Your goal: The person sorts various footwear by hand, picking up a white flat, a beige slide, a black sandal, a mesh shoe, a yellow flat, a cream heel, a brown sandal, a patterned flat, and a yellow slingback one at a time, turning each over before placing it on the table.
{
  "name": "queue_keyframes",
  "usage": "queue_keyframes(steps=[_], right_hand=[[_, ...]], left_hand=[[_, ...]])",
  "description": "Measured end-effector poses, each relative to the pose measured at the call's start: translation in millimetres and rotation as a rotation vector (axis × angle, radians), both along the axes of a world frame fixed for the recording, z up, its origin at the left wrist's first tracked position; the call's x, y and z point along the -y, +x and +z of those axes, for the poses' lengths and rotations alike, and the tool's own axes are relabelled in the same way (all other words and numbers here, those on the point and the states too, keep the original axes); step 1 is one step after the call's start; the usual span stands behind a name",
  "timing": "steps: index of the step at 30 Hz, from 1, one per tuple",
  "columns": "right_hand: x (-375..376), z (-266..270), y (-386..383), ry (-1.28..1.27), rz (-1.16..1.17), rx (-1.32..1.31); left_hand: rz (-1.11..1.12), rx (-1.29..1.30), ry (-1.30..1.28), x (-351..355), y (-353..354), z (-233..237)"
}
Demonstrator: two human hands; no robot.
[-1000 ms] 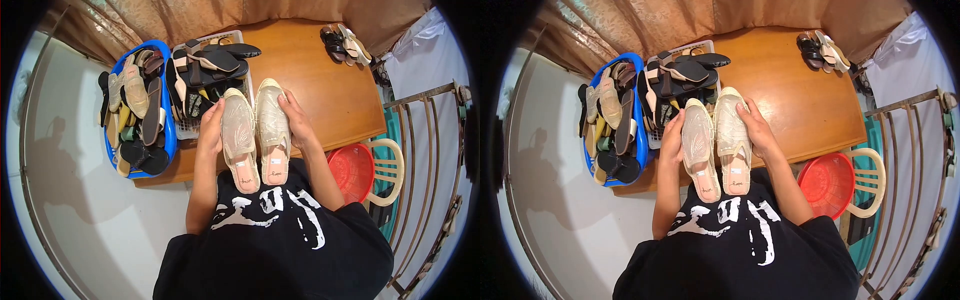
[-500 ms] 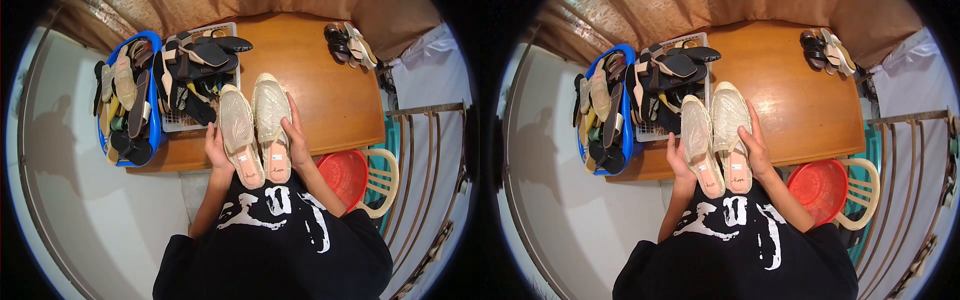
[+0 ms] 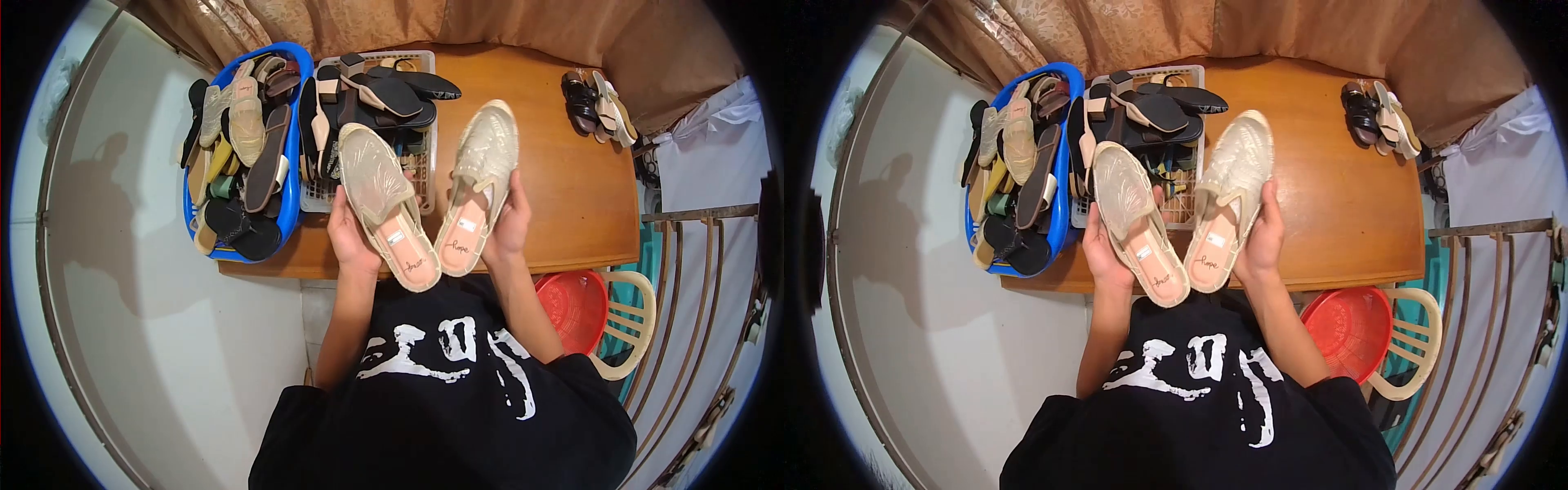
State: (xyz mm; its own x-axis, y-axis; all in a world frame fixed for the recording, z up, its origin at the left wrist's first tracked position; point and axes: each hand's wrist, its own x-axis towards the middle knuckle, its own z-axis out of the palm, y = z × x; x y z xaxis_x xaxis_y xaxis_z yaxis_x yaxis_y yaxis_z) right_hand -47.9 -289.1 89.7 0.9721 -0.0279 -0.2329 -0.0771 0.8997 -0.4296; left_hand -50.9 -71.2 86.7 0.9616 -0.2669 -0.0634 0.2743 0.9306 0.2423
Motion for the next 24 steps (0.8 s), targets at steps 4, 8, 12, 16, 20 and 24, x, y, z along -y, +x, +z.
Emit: queue_keyframes(steps=[4,8,12,16,20,24], right_hand=[[2.1,-9.4,0.6,0.102,-0.184,0.056],[-0.7,-10.8,-10.5,0.09,-0.187,0.144],[-15.3,-13.3,-25.4,-0.233,-0.165,0.257],[-38.7,-13.9,-32.7,-0.312,-0.196,0.239],[-55.3,-24.7,-44.3,-0.252,-0.274,0.285],[-50.9,20.1,-39.3,-0.237,-0.313,0.211]], left_hand=[[0.152,-0.073,0.074,-24.1,9.1,5.8],[0.129,-0.101,0.016,-46.1,10.5,11.9],[0.178,-0.142,0.132,-59.1,17.2,-3.0],[0.209,-0.2,0.129,-55.7,22.0,2.9],[0.286,-0.241,0.118,-57.9,26.3,-9.3],[0.287,-0.263,0.11,-60.5,28.6,0.4]])
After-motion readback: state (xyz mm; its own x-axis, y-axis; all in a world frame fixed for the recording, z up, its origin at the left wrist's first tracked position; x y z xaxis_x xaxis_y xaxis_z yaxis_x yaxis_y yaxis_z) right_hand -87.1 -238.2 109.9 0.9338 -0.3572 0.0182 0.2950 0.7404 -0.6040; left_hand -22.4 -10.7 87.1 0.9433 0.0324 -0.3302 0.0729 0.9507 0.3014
